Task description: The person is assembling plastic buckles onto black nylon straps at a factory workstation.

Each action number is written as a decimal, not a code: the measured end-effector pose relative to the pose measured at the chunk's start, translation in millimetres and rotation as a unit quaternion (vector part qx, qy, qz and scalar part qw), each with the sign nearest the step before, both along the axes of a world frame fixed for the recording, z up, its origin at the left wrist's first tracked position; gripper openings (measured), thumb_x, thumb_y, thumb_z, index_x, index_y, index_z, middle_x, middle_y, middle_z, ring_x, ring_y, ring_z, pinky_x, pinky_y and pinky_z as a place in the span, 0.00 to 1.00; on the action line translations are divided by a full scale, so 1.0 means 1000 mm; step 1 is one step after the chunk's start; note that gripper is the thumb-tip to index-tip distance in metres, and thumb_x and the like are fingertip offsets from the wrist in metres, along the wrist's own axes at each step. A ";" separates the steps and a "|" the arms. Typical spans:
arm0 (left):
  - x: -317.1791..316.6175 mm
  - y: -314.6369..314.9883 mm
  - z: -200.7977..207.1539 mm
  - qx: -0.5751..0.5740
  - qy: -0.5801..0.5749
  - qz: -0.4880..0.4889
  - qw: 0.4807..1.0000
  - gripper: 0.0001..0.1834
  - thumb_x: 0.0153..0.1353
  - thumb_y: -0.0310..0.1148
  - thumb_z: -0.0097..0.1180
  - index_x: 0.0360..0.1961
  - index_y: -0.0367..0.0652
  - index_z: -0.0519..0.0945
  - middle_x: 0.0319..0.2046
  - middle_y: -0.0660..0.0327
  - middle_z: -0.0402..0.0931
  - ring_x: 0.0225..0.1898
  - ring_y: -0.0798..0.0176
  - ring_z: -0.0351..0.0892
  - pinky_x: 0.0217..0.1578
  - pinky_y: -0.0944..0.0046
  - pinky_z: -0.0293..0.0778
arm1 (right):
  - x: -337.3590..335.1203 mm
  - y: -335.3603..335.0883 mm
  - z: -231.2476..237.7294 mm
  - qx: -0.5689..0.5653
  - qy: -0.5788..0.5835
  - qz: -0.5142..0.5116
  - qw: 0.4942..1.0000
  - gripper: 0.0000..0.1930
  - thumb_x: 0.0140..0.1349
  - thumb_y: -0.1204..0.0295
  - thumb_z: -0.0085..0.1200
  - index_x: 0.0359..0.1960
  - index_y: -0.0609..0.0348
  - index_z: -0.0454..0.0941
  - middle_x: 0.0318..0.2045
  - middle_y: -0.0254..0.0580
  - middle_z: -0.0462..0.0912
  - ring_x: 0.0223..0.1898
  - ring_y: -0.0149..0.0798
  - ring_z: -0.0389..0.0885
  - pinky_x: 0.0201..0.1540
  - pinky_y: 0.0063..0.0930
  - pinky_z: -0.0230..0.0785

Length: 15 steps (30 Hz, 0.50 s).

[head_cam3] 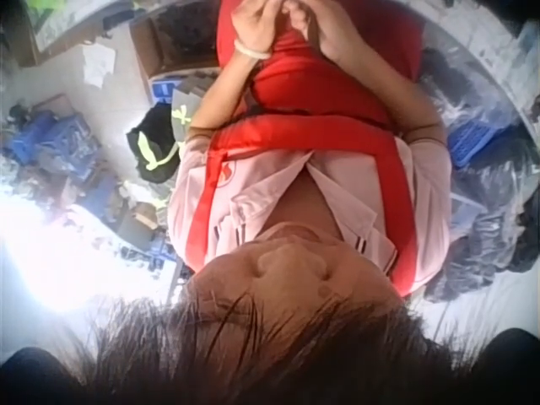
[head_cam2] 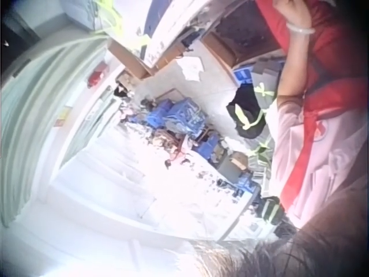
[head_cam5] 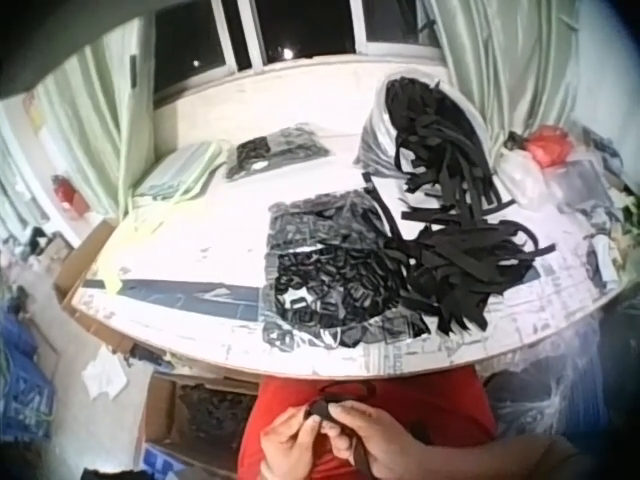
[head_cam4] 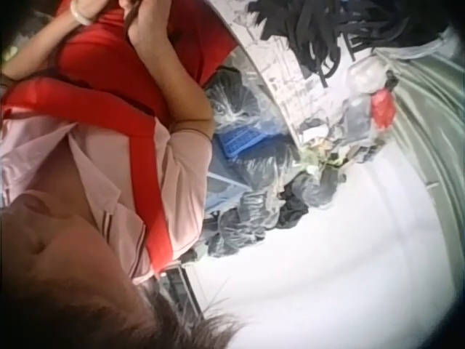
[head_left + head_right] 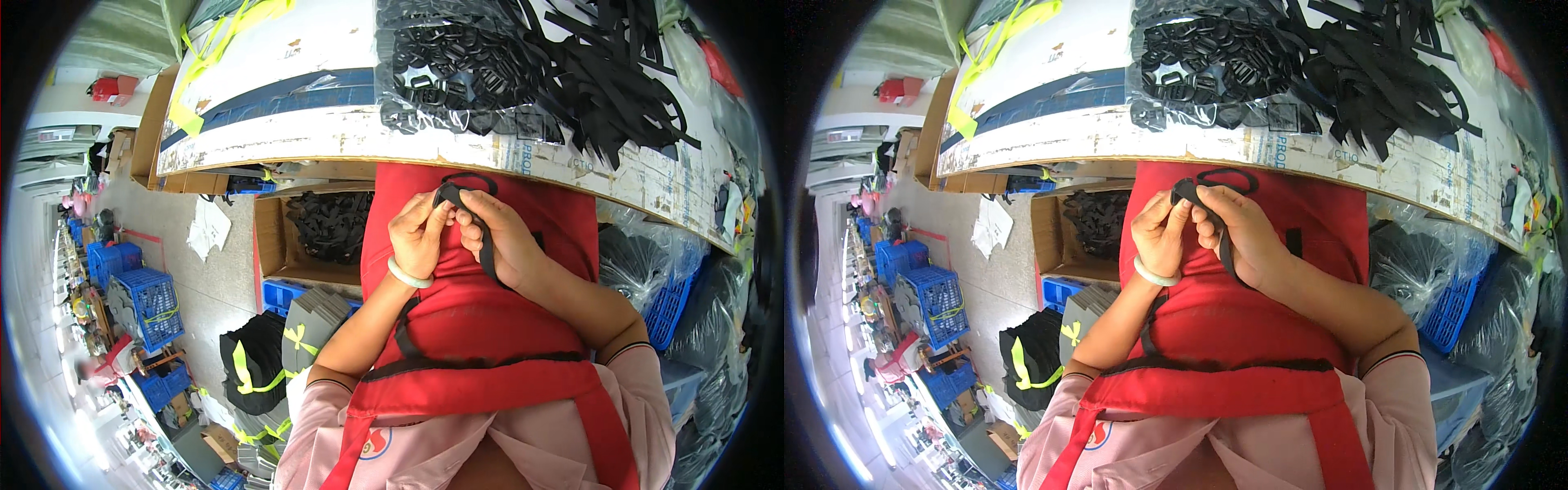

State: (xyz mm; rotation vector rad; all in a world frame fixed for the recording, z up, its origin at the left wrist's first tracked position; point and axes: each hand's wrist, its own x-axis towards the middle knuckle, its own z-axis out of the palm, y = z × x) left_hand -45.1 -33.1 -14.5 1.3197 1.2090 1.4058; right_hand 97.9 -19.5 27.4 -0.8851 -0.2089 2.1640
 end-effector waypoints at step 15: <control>-0.005 -0.001 -0.013 0.048 0.101 0.029 0.993 0.12 0.58 0.18 0.56 0.43 0.34 0.81 0.30 0.56 0.79 0.31 0.65 0.79 0.34 0.69 0.75 | -0.007 0.000 -0.017 0.126 -0.089 -0.015 0.988 0.08 0.70 0.68 0.45 0.39 0.60 0.72 0.27 0.34 0.76 0.22 0.24 0.72 0.24 0.16 0.66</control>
